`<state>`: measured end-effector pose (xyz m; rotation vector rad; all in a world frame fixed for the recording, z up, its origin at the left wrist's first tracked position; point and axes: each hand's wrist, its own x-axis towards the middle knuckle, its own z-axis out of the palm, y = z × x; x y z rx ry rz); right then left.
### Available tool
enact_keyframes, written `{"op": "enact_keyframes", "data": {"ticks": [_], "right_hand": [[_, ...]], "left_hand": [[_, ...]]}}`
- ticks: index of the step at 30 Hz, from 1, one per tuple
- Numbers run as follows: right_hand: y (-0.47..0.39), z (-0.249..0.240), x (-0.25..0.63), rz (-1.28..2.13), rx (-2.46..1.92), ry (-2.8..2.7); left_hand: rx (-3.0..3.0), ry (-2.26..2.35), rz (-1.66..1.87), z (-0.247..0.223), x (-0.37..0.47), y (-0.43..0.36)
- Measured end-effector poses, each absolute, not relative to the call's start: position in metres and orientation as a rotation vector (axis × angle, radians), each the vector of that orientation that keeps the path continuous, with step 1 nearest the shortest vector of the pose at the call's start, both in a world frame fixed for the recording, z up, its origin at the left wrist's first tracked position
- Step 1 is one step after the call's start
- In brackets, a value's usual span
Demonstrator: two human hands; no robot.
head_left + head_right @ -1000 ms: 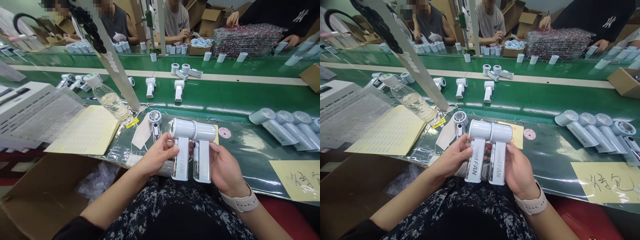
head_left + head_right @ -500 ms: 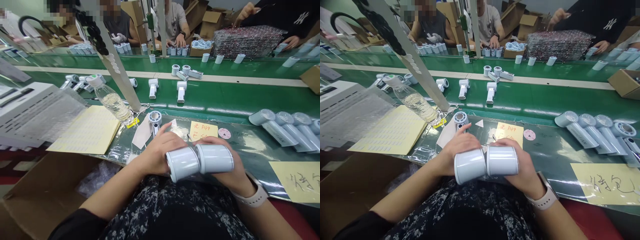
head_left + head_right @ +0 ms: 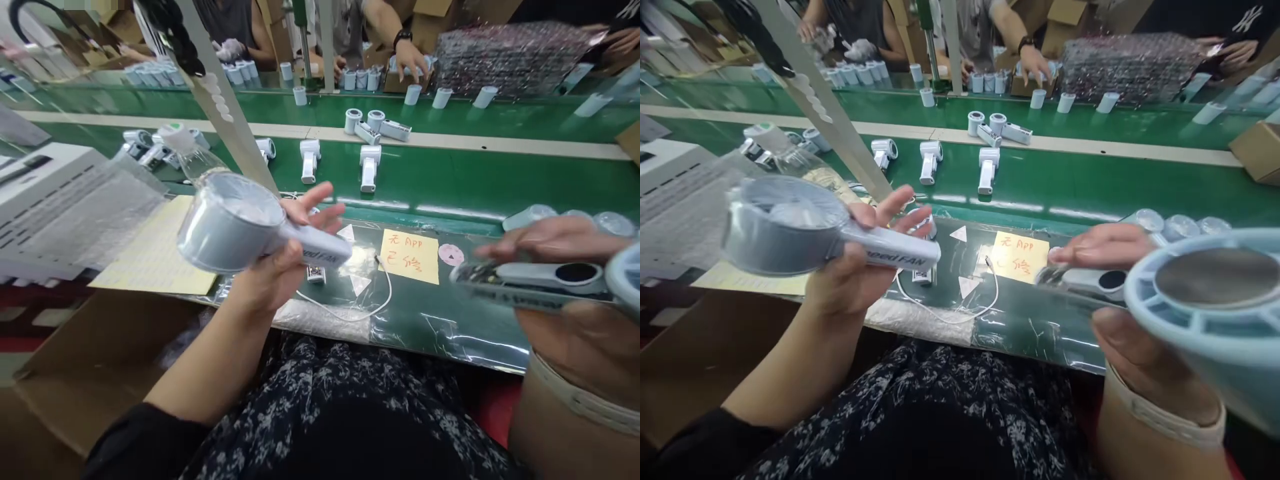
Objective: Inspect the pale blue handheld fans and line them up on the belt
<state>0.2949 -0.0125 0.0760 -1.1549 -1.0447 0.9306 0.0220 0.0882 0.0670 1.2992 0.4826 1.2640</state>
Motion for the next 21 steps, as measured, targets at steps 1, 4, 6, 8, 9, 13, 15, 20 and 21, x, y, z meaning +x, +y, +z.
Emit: {"op": "enact_keyframes", "data": {"ticks": [1,4,6,8,9,13,15,20,21], "right_hand": [[-0.009,0.073,0.291,0.924,-1.148,-1.080],[0.003,0.058,0.270,0.895,-1.247,-1.095],[0.008,0.044,0.249,0.898,-1.297,-1.002],[0.010,0.031,0.230,0.956,-1.207,-1.029],[0.010,0.026,0.223,0.988,-1.148,-1.103],[0.006,0.015,0.211,1.127,-1.065,-1.443],[0.007,0.017,0.214,1.185,-1.083,-1.505],[0.029,0.028,0.258,0.828,-1.507,-1.575],[0.035,0.028,0.275,0.673,-1.683,-1.590]], "left_hand": [[1.256,0.472,1.221,0.065,0.023,0.085],[1.239,0.439,1.074,0.059,0.035,0.074],[1.200,0.460,1.163,0.053,0.049,0.065],[1.141,0.517,1.353,0.046,0.065,0.057],[1.128,0.535,1.401,0.042,0.072,0.053],[1.299,0.557,1.435,0.024,0.088,0.043],[1.429,0.614,1.498,0.017,0.090,0.043],[1.805,0.861,1.209,0.013,0.078,0.065],[1.928,0.955,1.116,0.013,0.071,0.072]]}}
